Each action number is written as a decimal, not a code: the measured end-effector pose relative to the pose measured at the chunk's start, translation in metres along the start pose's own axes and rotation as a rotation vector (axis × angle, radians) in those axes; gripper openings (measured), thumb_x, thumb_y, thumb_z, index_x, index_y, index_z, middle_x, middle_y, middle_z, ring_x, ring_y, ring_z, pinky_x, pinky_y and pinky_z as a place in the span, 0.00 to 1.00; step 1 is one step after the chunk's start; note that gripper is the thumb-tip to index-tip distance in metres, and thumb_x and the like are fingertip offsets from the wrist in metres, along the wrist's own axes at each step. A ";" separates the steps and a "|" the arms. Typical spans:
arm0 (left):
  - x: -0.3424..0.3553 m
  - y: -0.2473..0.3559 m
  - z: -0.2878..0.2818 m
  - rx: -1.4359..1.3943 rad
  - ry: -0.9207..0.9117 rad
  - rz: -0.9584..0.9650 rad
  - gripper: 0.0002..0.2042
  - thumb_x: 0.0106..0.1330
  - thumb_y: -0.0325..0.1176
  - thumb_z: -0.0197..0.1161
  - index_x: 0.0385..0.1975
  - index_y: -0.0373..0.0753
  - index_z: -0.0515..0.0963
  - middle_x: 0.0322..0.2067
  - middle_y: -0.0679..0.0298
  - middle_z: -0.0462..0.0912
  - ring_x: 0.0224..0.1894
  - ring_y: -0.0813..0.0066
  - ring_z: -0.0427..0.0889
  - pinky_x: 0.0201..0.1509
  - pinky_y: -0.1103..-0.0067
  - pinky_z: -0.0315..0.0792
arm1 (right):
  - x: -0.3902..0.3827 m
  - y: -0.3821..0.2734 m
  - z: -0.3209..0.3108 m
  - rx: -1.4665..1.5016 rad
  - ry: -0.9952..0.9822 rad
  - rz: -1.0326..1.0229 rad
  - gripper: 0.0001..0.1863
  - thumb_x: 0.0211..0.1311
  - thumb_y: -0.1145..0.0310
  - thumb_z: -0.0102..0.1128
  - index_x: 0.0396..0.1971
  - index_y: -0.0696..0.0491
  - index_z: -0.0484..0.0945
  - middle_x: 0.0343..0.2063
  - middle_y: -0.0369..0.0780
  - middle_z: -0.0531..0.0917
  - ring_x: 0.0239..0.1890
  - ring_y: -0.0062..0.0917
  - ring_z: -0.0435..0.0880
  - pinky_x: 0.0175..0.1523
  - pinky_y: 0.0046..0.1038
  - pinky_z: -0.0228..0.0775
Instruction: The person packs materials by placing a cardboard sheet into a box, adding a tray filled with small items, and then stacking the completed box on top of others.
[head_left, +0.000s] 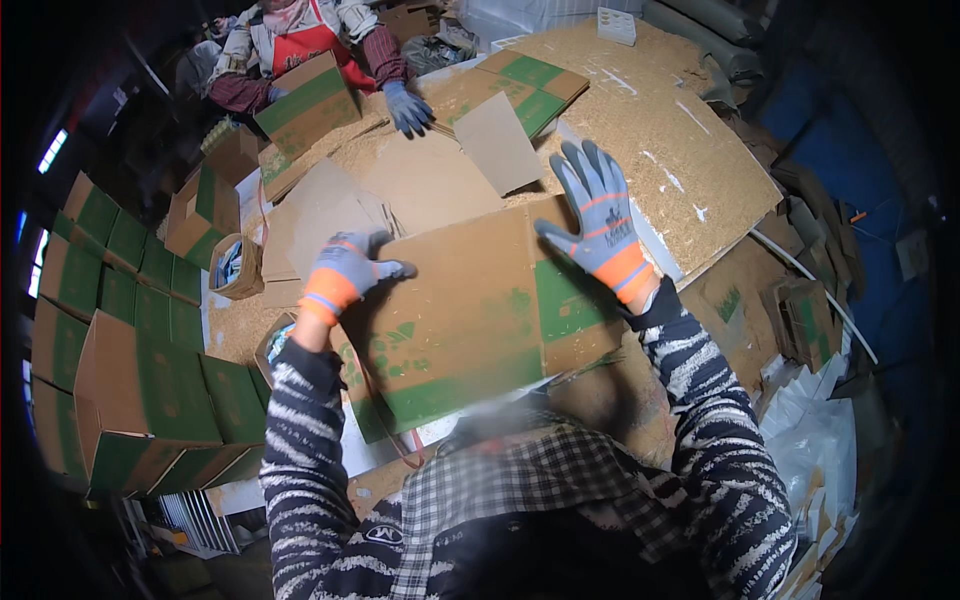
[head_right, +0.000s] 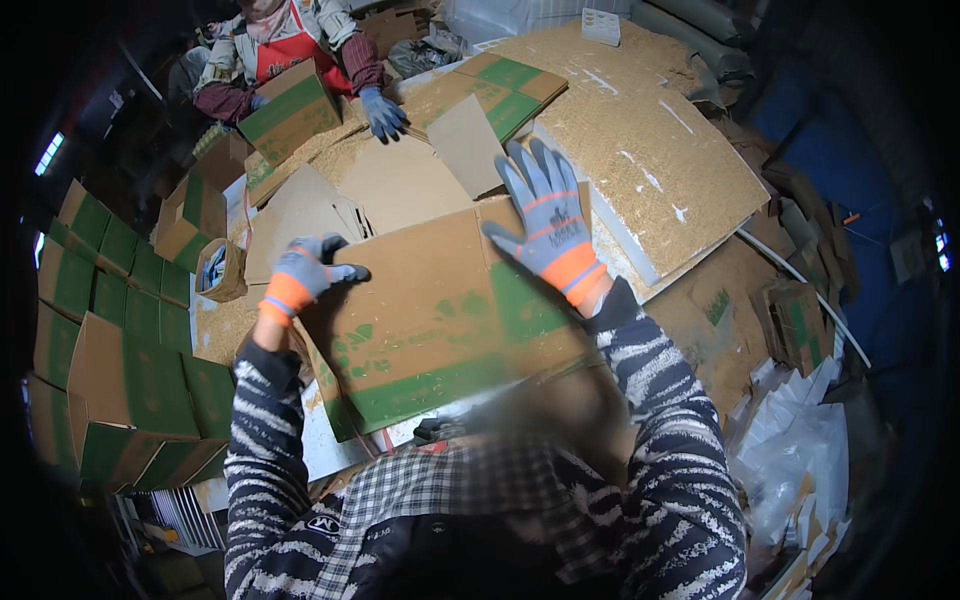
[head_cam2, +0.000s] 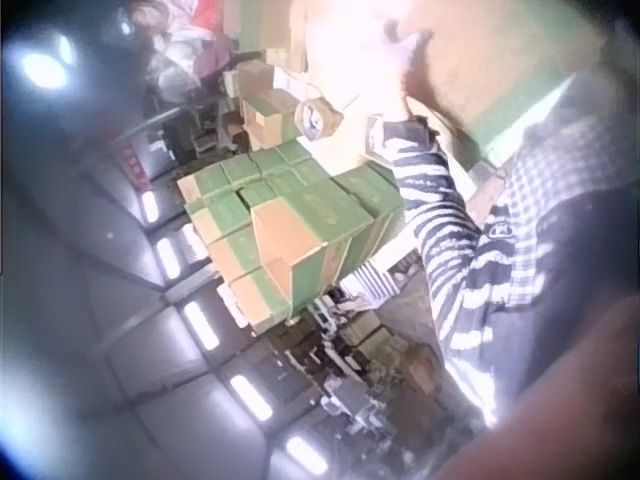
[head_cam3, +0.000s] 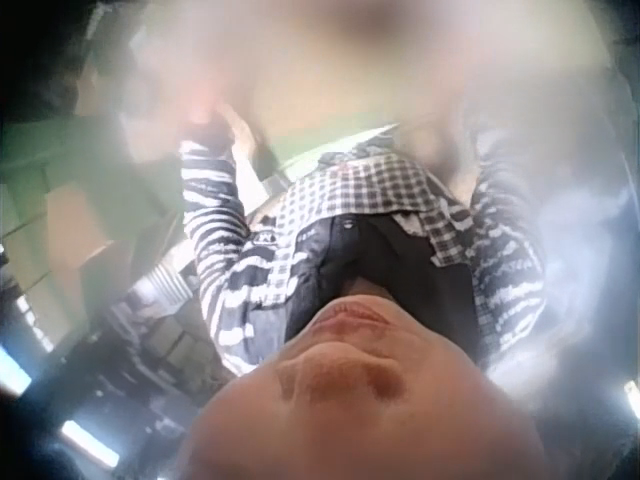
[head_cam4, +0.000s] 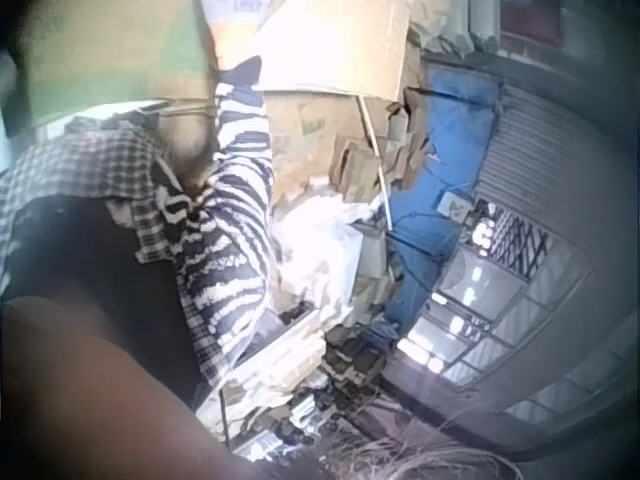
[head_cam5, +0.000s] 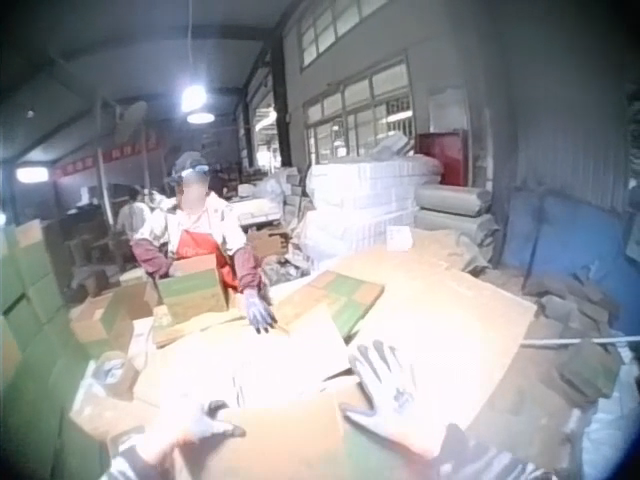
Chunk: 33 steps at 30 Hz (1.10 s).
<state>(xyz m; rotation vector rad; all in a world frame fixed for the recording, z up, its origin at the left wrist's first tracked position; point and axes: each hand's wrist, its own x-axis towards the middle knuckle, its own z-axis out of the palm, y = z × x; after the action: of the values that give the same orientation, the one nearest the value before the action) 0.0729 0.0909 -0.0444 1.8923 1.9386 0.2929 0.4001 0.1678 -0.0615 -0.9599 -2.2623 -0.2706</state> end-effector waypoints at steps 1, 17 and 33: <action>-0.015 0.012 -0.025 0.069 0.094 0.036 0.27 0.46 0.57 0.69 0.35 0.38 0.80 0.32 0.49 0.82 0.36 0.54 0.81 0.42 0.69 0.72 | 0.014 0.002 -0.006 -0.006 0.016 0.003 0.38 0.50 0.54 0.63 0.61 0.52 0.62 0.62 0.45 0.63 0.65 0.40 0.59 0.69 0.42 0.46; -0.072 -0.036 -0.071 0.088 -0.059 0.069 0.18 0.64 0.43 0.54 0.45 0.35 0.75 0.41 0.48 0.80 0.43 0.51 0.78 0.45 0.68 0.71 | 0.000 -0.038 -0.075 0.908 -0.067 -0.204 0.09 0.56 0.62 0.53 0.26 0.48 0.79 0.22 0.32 0.79 0.23 0.29 0.76 0.39 0.29 0.67; -0.037 -0.025 0.023 0.154 -0.090 0.624 0.16 0.58 0.37 0.61 0.48 0.47 0.78 0.48 0.59 0.76 0.57 0.61 0.69 0.67 0.64 0.51 | 0.029 -0.094 -0.069 0.939 -0.948 -0.350 0.33 0.62 0.45 0.50 0.62 0.50 0.63 0.59 0.49 0.68 0.59 0.38 0.69 0.63 0.35 0.60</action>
<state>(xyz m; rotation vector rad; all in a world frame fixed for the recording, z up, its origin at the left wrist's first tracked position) 0.0598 0.0493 -0.0706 2.5317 1.2983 0.2315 0.3532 0.0880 0.0156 -0.1430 -2.8407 1.2492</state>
